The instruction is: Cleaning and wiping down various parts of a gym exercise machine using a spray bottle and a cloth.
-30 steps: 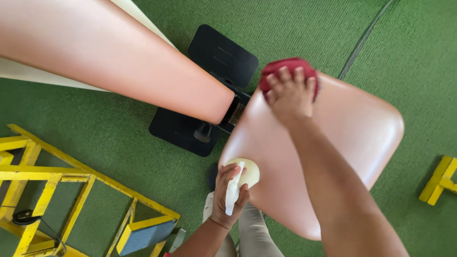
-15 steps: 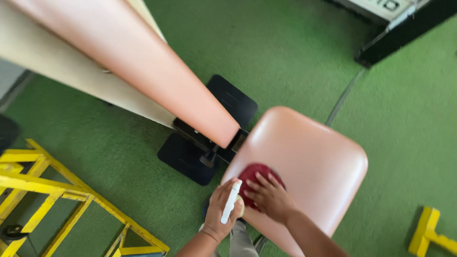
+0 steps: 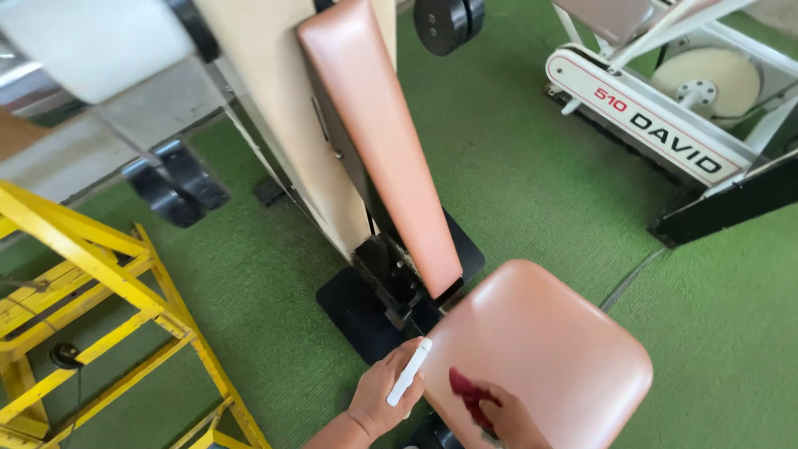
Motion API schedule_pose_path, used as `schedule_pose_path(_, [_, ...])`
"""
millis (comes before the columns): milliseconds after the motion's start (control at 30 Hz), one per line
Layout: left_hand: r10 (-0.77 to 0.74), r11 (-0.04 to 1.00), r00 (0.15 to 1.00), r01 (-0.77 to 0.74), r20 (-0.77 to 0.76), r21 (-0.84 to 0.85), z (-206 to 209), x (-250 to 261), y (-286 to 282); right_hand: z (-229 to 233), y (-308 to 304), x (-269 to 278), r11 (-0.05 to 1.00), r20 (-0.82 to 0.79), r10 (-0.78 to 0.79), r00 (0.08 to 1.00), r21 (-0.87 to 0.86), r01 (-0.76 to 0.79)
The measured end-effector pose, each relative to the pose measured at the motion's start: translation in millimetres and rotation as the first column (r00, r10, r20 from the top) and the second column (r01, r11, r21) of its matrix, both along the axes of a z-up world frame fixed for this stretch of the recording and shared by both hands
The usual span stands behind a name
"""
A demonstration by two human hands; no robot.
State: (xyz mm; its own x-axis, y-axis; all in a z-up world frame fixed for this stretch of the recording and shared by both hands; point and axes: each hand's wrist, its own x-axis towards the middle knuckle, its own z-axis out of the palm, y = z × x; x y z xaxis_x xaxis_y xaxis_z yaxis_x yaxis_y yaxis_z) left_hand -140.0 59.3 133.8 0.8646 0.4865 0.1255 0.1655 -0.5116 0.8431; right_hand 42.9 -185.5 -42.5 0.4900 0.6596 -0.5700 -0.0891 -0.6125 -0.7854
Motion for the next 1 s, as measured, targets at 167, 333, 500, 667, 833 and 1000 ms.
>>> schedule_pose_path(167, [0.008, 1.0, 1.0, -0.009, 0.019, 0.024, 36, -9, 6, 33, 44, 25, 0.913, -0.301, -0.322, 0.897, 0.15, 0.378])
schedule_pose_path(333, [-0.074, 0.993, 0.995, 0.068, -0.059, -0.101, 69, -17, 21, 155, 82, -3, 0.694, -0.631, -0.527, 0.57, 0.068, 0.717])
schedule_pose_path(500, [-0.094, 0.995, 0.995, 0.092, -0.045, -0.033, 107, -29, 38, 217, 90, -23, 0.578, -0.833, -0.412, 0.369, 0.074, 0.812])
schedule_pose_path(667, [-0.139, 0.986, 0.99, 0.135, 0.028, 0.096, 115, -50, 63, 274, 110, -59, 0.581, -0.842, -0.301, 0.448, 0.211, 0.786])
schedule_pose_path(833, [-0.184, 0.975, 0.982, 0.175, 0.052, 0.136, 128, -66, 89, 267, 131, -74, 0.578, -0.843, -0.178, 0.507, 0.327, 0.747])
schedule_pose_path(1000, [-0.177, 0.969, 0.984, 0.176, -0.013, 0.172, 142, -83, 110, 283, 154, -98, 0.545, -0.863, -0.092, 0.496, 0.373, 0.751])
